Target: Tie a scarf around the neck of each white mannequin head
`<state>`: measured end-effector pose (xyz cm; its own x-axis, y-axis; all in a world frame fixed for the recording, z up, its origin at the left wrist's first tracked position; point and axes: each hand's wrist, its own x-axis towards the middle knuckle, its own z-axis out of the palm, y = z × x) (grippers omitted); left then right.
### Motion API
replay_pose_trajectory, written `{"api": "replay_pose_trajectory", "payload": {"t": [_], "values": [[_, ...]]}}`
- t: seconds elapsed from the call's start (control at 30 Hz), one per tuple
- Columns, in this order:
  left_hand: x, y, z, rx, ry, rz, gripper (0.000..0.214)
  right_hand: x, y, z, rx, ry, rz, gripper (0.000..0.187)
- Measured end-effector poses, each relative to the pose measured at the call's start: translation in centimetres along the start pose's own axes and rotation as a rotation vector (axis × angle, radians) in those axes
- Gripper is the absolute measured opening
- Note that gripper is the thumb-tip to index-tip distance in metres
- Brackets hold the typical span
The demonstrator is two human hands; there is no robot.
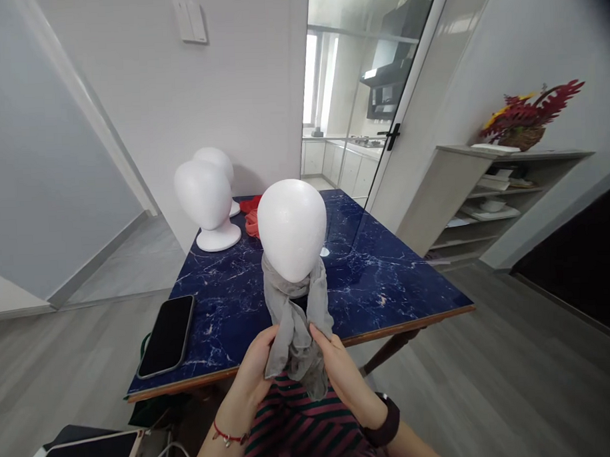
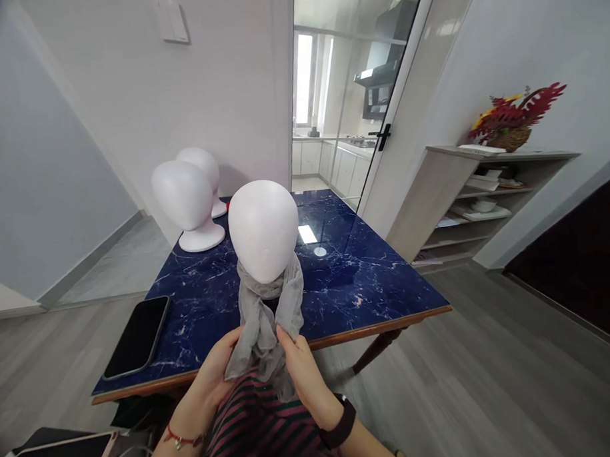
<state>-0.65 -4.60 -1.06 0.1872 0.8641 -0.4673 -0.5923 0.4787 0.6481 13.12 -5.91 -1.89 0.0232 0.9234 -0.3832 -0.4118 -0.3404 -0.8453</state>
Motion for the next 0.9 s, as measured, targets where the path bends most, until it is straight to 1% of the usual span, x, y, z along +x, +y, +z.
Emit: {"api": "replay_pose_trajectory", "payload": {"t": [0.1,0.17,0.23,0.3,0.37,0.43,0.47,0.53,0.63,0.67,0.73,0.8,0.87,0.9], "values": [[0.2,0.7,0.1,0.077,-0.05,0.006,0.021,0.8,0.0,0.5,-0.203,-0.064,-0.09,0.04],[0.4,1.3,0.2,0.058,-0.066,-0.018,0.018,1.3,0.0,0.6,-0.245,-0.073,-0.077,0.044],[0.5,1.9,0.3,0.009,-0.084,-0.059,0.016,1.8,0.1,0.6,-0.185,-0.05,-0.038,0.048],[0.7,2.2,0.3,-0.04,-0.121,-0.102,0.018,2.2,0.1,0.7,-0.084,-0.053,-0.042,0.048],[0.8,2.3,0.3,-0.058,-0.147,-0.127,0.019,2.7,0.1,0.8,-0.036,-0.102,-0.111,0.047],[1.0,2.1,0.4,-0.035,-0.143,-0.135,0.019,3.1,0.1,1.3,-0.026,-0.18,-0.192,0.045],[1.2,2.0,0.4,-0.012,-0.141,-0.138,0.018,3.2,0.1,1.6,-0.01,-0.209,-0.202,0.043],[1.3,2.0,0.4,0.056,-0.155,-0.152,0.017,3.3,0.1,2.1,0.061,-0.235,-0.16,0.04],[1.5,2.5,0.1,0.24,-0.209,-0.161,0.02,3.4,-0.1,2.2,0.166,-0.213,-0.068,0.037],[1.5,2.7,-0.1,0.329,-0.235,-0.146,0.023,3.3,-0.3,1.9,0.162,-0.21,-0.049,0.037],[1.5,3.2,-0.5,0.558,-0.278,-0.084,0.032,3.2,-0.7,1.0,0.069,-0.208,-0.041,0.039],[1.4,3.3,-0.6,0.854,-0.291,0.045,0.041,3.1,-1.1,0.1,-0.093,-0.205,-0.087,0.041],[1.2,3.0,-0.5,1.146,-0.257,0.244,0.045,3.2,-1.2,-0.6,-0.229,-0.21,-0.167,0.043],[0.9,2.7,-0.3,1.265,-0.23,0.341,0.043,3.3,-1.1,-0.7,-0.277,-0.22,-0.203,0.045]]}}
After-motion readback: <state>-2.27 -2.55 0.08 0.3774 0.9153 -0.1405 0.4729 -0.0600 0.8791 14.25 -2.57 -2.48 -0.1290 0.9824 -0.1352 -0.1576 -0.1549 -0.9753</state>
